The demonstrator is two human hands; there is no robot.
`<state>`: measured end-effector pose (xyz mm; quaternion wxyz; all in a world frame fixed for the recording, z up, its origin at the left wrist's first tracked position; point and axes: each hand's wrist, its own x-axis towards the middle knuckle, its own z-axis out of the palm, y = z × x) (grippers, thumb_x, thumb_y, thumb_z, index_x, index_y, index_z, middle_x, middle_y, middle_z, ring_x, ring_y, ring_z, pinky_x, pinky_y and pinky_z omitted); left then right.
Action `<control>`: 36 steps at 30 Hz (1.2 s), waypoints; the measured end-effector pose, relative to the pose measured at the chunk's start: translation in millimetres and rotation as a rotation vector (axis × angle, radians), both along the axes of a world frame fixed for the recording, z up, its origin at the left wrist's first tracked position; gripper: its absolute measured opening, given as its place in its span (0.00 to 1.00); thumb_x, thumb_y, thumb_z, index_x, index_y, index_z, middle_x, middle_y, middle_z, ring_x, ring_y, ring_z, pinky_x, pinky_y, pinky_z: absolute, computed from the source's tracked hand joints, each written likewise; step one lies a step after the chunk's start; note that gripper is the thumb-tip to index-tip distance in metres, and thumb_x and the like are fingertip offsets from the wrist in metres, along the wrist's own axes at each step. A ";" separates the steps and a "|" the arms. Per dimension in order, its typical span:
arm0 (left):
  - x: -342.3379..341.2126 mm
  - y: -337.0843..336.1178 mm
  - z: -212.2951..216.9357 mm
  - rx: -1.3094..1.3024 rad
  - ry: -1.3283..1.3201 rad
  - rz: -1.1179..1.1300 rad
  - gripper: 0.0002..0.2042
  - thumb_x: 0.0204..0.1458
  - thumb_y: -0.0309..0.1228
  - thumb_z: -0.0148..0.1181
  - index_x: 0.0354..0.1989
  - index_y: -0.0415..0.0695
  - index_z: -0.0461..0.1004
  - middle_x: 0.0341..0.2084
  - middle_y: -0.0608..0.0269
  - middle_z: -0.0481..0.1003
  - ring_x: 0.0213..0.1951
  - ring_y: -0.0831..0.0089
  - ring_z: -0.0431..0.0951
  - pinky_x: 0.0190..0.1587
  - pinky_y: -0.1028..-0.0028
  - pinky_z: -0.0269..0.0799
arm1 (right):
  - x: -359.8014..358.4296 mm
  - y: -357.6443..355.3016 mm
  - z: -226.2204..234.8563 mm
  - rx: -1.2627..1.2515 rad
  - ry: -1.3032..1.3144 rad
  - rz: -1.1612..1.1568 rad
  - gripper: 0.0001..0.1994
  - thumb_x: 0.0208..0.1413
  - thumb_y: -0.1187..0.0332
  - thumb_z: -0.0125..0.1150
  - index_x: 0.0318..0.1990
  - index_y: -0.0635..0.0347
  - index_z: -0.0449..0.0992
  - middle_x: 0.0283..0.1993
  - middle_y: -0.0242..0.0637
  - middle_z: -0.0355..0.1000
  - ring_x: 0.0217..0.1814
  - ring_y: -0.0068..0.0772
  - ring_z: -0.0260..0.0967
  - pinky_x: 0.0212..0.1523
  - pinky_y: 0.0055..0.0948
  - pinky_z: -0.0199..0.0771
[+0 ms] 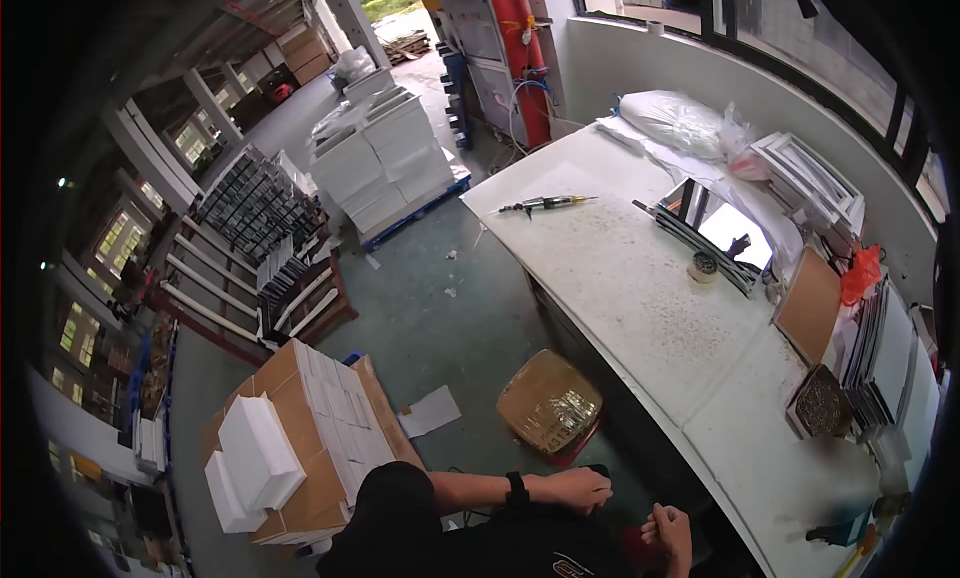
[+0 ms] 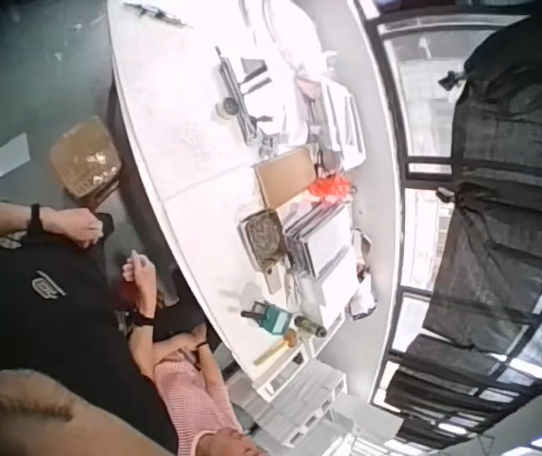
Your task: The person repeatedly picks up white rectangular panels from a storage rack and places them onto a stack on a workbench. The person walks back and forth between the rack and the table, handling the panels one by one.
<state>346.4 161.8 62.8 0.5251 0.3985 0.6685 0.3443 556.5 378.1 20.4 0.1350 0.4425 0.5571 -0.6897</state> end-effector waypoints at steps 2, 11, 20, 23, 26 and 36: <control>-1.2 -39.4 2.4 -0.012 0.054 0.184 0.13 0.65 0.36 0.47 0.35 0.41 0.73 0.21 0.57 0.78 0.26 0.63 0.81 0.33 0.64 0.75 | -9.3 -23.6 -7.7 -0.002 -0.038 0.112 0.18 0.66 0.59 0.58 0.33 0.69 0.74 0.24 0.44 0.76 0.19 0.30 0.74 0.21 0.28 0.76; -36.1 -173.2 -32.1 0.293 0.295 0.728 0.09 0.50 0.17 0.49 0.38 0.40 0.73 0.32 0.53 0.73 0.36 0.60 0.77 0.40 0.64 0.72 | -134.4 -132.2 65.0 0.054 0.059 0.559 0.17 0.67 0.54 0.58 0.33 0.59 0.74 0.25 0.31 0.72 0.22 0.20 0.67 0.23 0.22 0.66; -144.5 -371.7 -16.1 0.175 0.220 1.113 0.09 0.51 0.22 0.49 0.37 0.41 0.75 0.34 0.53 0.75 0.39 0.57 0.77 0.41 0.62 0.72 | -365.5 -278.9 1.5 0.134 0.226 0.887 0.15 0.68 0.61 0.55 0.36 0.69 0.71 0.27 0.43 0.76 0.21 0.29 0.74 0.23 0.27 0.76; -174.8 -428.7 2.3 0.144 0.227 1.182 0.09 0.52 0.23 0.48 0.38 0.41 0.75 0.34 0.52 0.76 0.39 0.57 0.77 0.41 0.63 0.71 | -422.0 -317.4 -30.7 0.104 0.253 0.895 0.16 0.68 0.61 0.55 0.36 0.68 0.71 0.27 0.44 0.76 0.21 0.30 0.74 0.22 0.27 0.76; -195.2 -475.6 0.0 0.095 0.209 1.272 0.10 0.54 0.24 0.47 0.40 0.40 0.75 0.33 0.53 0.77 0.37 0.60 0.77 0.40 0.64 0.71 | -454.5 -336.8 -62.8 0.097 0.181 0.907 0.16 0.67 0.60 0.55 0.37 0.68 0.70 0.27 0.44 0.76 0.21 0.32 0.75 0.22 0.28 0.76; -286.3 -557.6 -43.7 0.068 0.100 1.561 0.10 0.58 0.30 0.52 0.43 0.41 0.77 0.31 0.60 0.79 0.30 0.71 0.77 0.34 0.68 0.73 | -550.1 -321.4 -190.8 0.313 0.202 1.189 0.18 0.68 0.56 0.57 0.34 0.62 0.80 0.30 0.33 0.77 0.28 0.20 0.69 0.28 0.25 0.67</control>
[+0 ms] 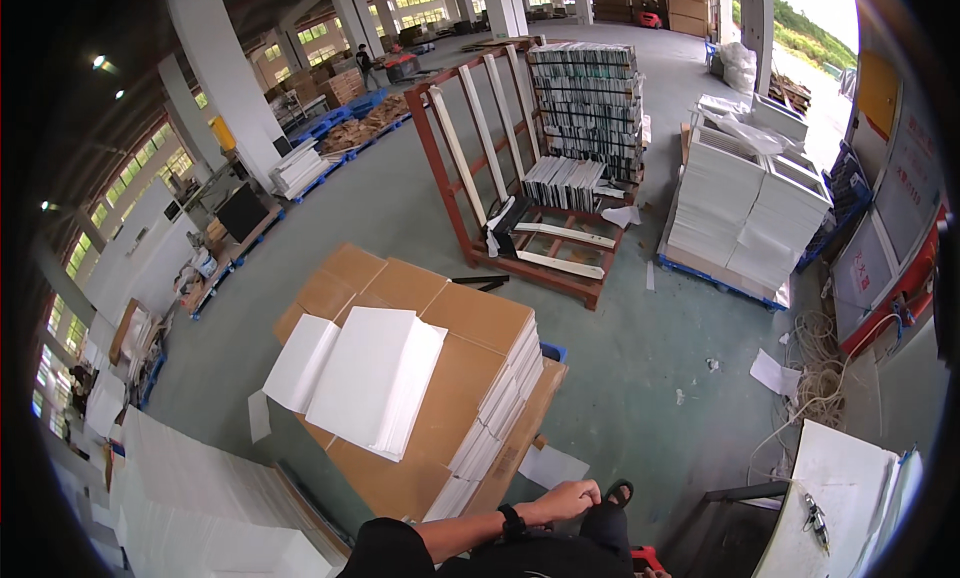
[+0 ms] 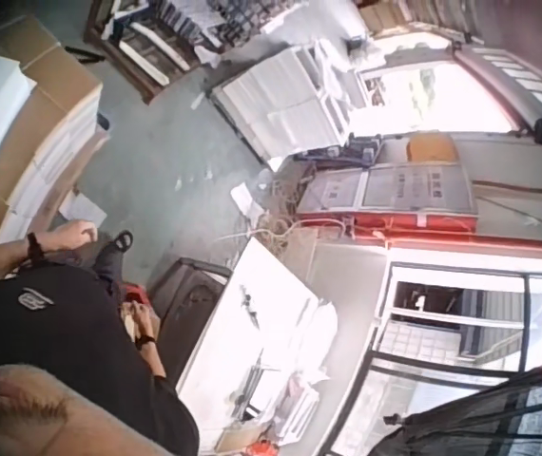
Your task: The person repeatedly picks up white rectangular panels from a storage rack and places them onto a stack on a workbench. The person walks back and forth between the rack and the table, handling the panels one by one.
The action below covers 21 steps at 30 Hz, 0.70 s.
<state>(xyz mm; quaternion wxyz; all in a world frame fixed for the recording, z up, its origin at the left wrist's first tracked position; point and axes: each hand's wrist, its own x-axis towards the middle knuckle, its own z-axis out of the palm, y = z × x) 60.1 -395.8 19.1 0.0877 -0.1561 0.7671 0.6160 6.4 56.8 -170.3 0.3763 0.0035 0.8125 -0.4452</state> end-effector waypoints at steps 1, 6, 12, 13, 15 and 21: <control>-16.3 -4.7 -13.7 -0.051 0.036 0.018 0.10 0.58 0.31 0.53 0.43 0.41 0.77 0.31 0.60 0.79 0.32 0.70 0.78 0.36 0.67 0.74 | -27.0 -5.4 -0.9 0.043 0.003 0.112 0.17 0.68 0.57 0.57 0.37 0.63 0.82 0.30 0.31 0.76 0.32 0.21 0.69 0.33 0.26 0.68; -120.6 -37.4 -61.5 -0.126 -0.088 0.088 0.11 0.58 0.33 0.52 0.43 0.43 0.77 0.33 0.57 0.81 0.35 0.62 0.81 0.40 0.65 0.75 | -159.6 -54.7 14.5 0.063 0.028 0.052 0.21 0.58 0.57 0.64 0.24 0.70 0.80 0.20 0.34 0.74 0.24 0.21 0.70 0.27 0.27 0.68; -200.3 -98.4 -135.7 -0.028 -0.461 0.295 0.10 0.55 0.36 0.57 0.37 0.42 0.77 0.24 0.62 0.80 0.21 0.72 0.78 0.24 0.70 0.72 | -347.2 -74.0 13.2 -0.180 -0.303 -0.281 0.16 0.64 0.58 0.62 0.32 0.63 0.74 0.25 0.37 0.71 0.22 0.32 0.70 0.23 0.34 0.70; -211.4 -112.9 -145.1 -0.013 -0.478 0.293 0.10 0.55 0.36 0.57 0.36 0.42 0.77 0.22 0.63 0.79 0.20 0.74 0.77 0.22 0.70 0.72 | -380.5 -78.8 8.4 -0.172 -0.317 -0.308 0.15 0.65 0.60 0.59 0.35 0.65 0.72 0.26 0.40 0.73 0.21 0.34 0.72 0.21 0.34 0.74; -241.6 -126.2 -152.0 -0.017 -0.436 0.358 0.10 0.54 0.36 0.57 0.35 0.43 0.78 0.22 0.64 0.79 0.19 0.75 0.76 0.22 0.71 0.71 | -449.6 -76.4 -1.7 -0.252 -0.341 -0.360 0.14 0.66 0.62 0.56 0.39 0.68 0.70 0.28 0.43 0.75 0.20 0.37 0.75 0.20 0.33 0.77; -297.4 -179.6 -187.1 -0.225 -0.461 0.547 0.18 0.56 0.47 0.57 0.35 0.43 0.79 0.25 0.63 0.81 0.28 0.71 0.81 0.34 0.69 0.75 | -594.6 -233.2 51.0 -0.090 -0.198 -0.130 0.15 0.65 0.59 0.57 0.42 0.66 0.72 0.30 0.40 0.76 0.23 0.33 0.75 0.25 0.31 0.79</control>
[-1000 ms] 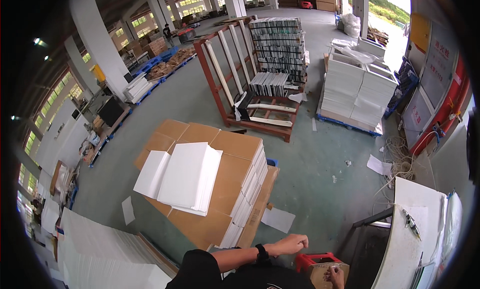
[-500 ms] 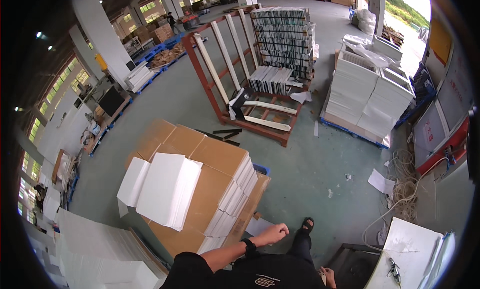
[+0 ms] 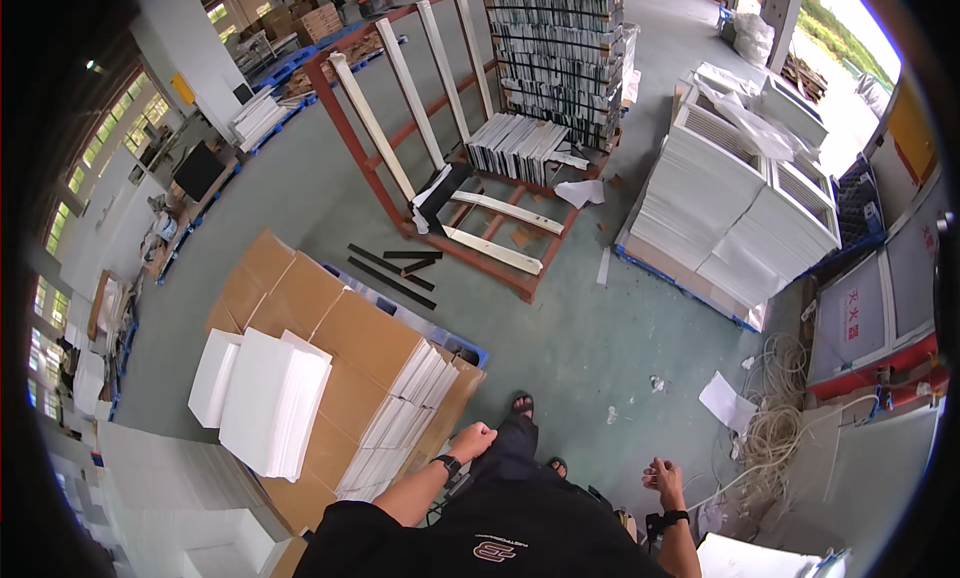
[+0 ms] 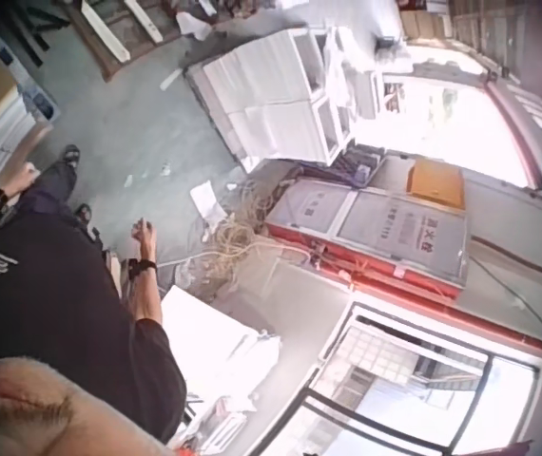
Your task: The person repeatedly picks up white rectangular panels from a storage rack and places them onto a stack on a workbench. The person walks back and forth between the rack and the table, handling the panels one by one.
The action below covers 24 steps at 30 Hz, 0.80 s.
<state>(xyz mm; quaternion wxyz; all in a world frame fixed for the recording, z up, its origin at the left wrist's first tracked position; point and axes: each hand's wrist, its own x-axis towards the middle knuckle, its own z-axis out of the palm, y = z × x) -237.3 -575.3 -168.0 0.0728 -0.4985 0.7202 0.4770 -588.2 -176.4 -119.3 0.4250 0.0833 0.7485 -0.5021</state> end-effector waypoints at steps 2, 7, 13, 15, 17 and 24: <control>-37.7 -27.7 11.4 0.179 0.018 0.026 0.18 0.58 0.48 0.56 0.34 0.43 0.79 0.25 0.63 0.81 0.29 0.71 0.81 0.34 0.70 0.75 | -40.1 -64.5 13.3 -0.015 0.026 0.089 0.16 0.65 0.58 0.57 0.42 0.66 0.72 0.31 0.40 0.76 0.25 0.32 0.76 0.26 0.30 0.80; -116.9 -122.9 -15.4 0.253 0.206 0.167 0.19 0.62 0.44 0.51 0.31 0.41 0.79 0.22 0.64 0.77 0.24 0.74 0.76 0.29 0.70 0.72 | -123.7 -212.0 21.3 -0.011 0.098 0.303 0.18 0.65 0.57 0.57 0.42 0.68 0.74 0.33 0.42 0.78 0.28 0.33 0.78 0.30 0.30 0.82; -191.2 -259.0 -3.0 0.404 0.232 0.344 0.14 0.61 0.39 0.52 0.36 0.40 0.77 0.22 0.65 0.75 0.22 0.78 0.74 0.23 0.76 0.69 | -197.3 -324.7 33.1 0.035 0.018 0.355 0.19 0.64 0.57 0.56 0.43 0.71 0.74 0.33 0.46 0.78 0.29 0.38 0.79 0.31 0.34 0.83; -215.3 -297.8 8.2 0.335 0.214 0.331 0.12 0.60 0.38 0.55 0.34 0.42 0.76 0.23 0.65 0.77 0.22 0.79 0.74 0.23 0.76 0.70 | -220.4 -351.5 27.4 0.062 0.002 0.295 0.20 0.64 0.57 0.57 0.42 0.72 0.73 0.33 0.47 0.78 0.27 0.39 0.79 0.29 0.34 0.83; -234.2 -330.8 7.1 0.327 0.213 0.361 0.12 0.59 0.39 0.56 0.35 0.42 0.76 0.24 0.66 0.77 0.22 0.78 0.74 0.24 0.76 0.71 | -241.8 -381.3 28.3 0.048 -0.010 0.300 0.19 0.63 0.58 0.57 0.42 0.72 0.73 0.33 0.48 0.78 0.27 0.40 0.79 0.29 0.35 0.84; -308.0 -390.9 -0.6 0.396 0.241 0.435 0.16 0.61 0.42 0.56 0.31 0.39 0.77 0.24 0.65 0.78 0.23 0.78 0.75 0.25 0.76 0.70 | -341.5 -490.1 35.0 0.081 -0.029 0.427 0.20 0.63 0.59 0.58 0.41 0.75 0.75 0.33 0.49 0.79 0.27 0.39 0.79 0.29 0.33 0.83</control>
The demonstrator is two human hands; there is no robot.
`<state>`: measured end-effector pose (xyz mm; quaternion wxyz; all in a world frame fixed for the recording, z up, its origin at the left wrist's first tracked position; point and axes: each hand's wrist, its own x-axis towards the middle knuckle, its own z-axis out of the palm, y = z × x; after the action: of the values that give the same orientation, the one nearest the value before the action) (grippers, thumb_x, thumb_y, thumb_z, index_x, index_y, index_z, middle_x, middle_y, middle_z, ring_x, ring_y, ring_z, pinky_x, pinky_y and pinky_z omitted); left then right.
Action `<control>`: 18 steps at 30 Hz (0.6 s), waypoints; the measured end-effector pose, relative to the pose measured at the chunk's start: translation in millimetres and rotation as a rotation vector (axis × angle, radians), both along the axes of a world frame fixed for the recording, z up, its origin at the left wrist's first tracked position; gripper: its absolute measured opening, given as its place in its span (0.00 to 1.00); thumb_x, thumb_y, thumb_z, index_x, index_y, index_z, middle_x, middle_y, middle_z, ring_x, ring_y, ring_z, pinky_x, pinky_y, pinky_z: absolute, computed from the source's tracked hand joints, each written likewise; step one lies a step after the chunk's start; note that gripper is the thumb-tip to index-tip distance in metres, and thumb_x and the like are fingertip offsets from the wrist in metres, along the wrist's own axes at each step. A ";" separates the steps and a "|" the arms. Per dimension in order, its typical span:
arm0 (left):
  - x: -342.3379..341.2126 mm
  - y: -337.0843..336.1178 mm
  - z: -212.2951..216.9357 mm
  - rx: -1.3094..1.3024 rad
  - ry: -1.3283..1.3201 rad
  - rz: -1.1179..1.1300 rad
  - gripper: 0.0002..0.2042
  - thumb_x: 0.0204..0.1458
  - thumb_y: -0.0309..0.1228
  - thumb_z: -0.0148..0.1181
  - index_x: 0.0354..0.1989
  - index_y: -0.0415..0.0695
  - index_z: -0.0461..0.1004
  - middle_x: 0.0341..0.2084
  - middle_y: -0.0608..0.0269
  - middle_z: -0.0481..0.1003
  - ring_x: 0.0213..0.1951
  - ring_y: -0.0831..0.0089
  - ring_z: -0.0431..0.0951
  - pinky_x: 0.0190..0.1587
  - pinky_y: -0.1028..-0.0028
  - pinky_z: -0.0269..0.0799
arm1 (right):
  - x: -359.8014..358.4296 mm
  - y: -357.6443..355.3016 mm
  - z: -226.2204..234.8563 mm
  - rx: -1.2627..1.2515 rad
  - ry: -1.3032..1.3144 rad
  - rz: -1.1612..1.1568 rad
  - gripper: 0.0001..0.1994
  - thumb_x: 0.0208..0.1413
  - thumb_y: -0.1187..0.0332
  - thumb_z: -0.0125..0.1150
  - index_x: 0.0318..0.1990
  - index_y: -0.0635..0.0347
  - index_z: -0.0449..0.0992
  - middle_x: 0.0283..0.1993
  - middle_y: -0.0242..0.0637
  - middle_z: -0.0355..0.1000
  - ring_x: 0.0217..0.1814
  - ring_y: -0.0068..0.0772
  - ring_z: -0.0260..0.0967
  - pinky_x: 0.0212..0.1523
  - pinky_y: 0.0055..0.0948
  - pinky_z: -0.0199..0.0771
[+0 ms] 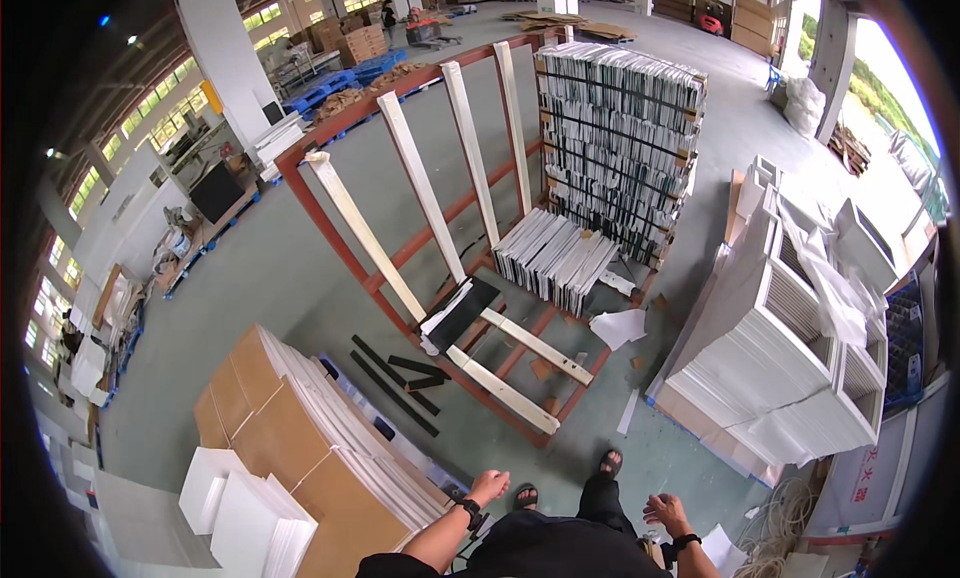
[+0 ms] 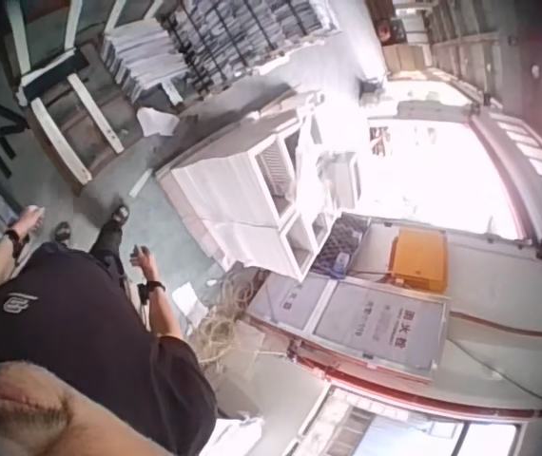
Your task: The person repeatedly picks up white rectangular panels from a storage rack and places them onto a stack on a workbench. The person walks back and forth between the rack and the table, handling the panels one by one.
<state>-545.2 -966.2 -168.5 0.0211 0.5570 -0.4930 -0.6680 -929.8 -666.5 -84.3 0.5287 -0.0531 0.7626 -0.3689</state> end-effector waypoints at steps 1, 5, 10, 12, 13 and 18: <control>-10.3 -8.4 -3.8 0.031 -0.029 -0.030 0.17 0.61 0.42 0.55 0.31 0.39 0.78 0.23 0.65 0.78 0.23 0.78 0.76 0.25 0.75 0.70 | -18.5 -18.3 -0.5 0.004 0.005 0.028 0.20 0.63 0.59 0.58 0.41 0.75 0.75 0.33 0.48 0.79 0.28 0.39 0.79 0.29 0.33 0.82; -51.6 -18.2 -21.9 0.064 -0.112 -0.082 0.17 0.60 0.41 0.52 0.30 0.39 0.79 0.22 0.64 0.78 0.23 0.76 0.76 0.26 0.73 0.72 | -102.0 -86.3 -16.3 0.000 0.008 0.150 0.18 0.65 0.60 0.55 0.43 0.73 0.75 0.36 0.47 0.79 0.31 0.39 0.80 0.34 0.34 0.84; -112.8 -18.9 -33.6 0.042 -0.166 0.108 0.18 0.58 0.42 0.51 0.34 0.40 0.81 0.28 0.58 0.81 0.30 0.67 0.81 0.34 0.68 0.77 | -212.1 -169.2 -36.5 -0.002 0.006 0.279 0.20 0.66 0.57 0.56 0.46 0.72 0.74 0.37 0.47 0.79 0.35 0.38 0.81 0.36 0.35 0.85; -142.2 -25.8 -39.3 -0.242 -0.311 -0.031 0.17 0.57 0.43 0.53 0.37 0.41 0.82 0.34 0.54 0.82 0.37 0.59 0.82 0.40 0.64 0.77 | -252.2 -200.2 -37.8 -0.053 0.019 0.309 0.20 0.64 0.58 0.56 0.43 0.74 0.75 0.35 0.48 0.79 0.32 0.39 0.81 0.33 0.34 0.84; -154.2 -23.7 -35.4 -0.375 -0.387 -0.099 0.18 0.56 0.43 0.53 0.39 0.42 0.82 0.36 0.52 0.83 0.40 0.55 0.83 0.44 0.62 0.77 | -267.8 -218.4 -31.8 -0.067 0.033 0.324 0.20 0.64 0.58 0.56 0.43 0.74 0.75 0.35 0.48 0.79 0.32 0.39 0.81 0.33 0.34 0.84; -207.5 -59.8 -14.8 -0.374 -0.330 -0.080 0.19 0.58 0.43 0.56 0.40 0.38 0.81 0.35 0.50 0.82 0.37 0.59 0.83 0.43 0.65 0.77 | -328.6 -291.3 -15.6 -0.089 0.063 0.266 0.20 0.64 0.57 0.56 0.41 0.74 0.76 0.34 0.47 0.79 0.32 0.38 0.81 0.33 0.34 0.85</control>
<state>-752.7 -1026.0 -183.3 0.0162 0.6250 -0.6265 -0.4655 -1258.4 -957.8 -100.0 0.5461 -0.1886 0.7479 -0.3270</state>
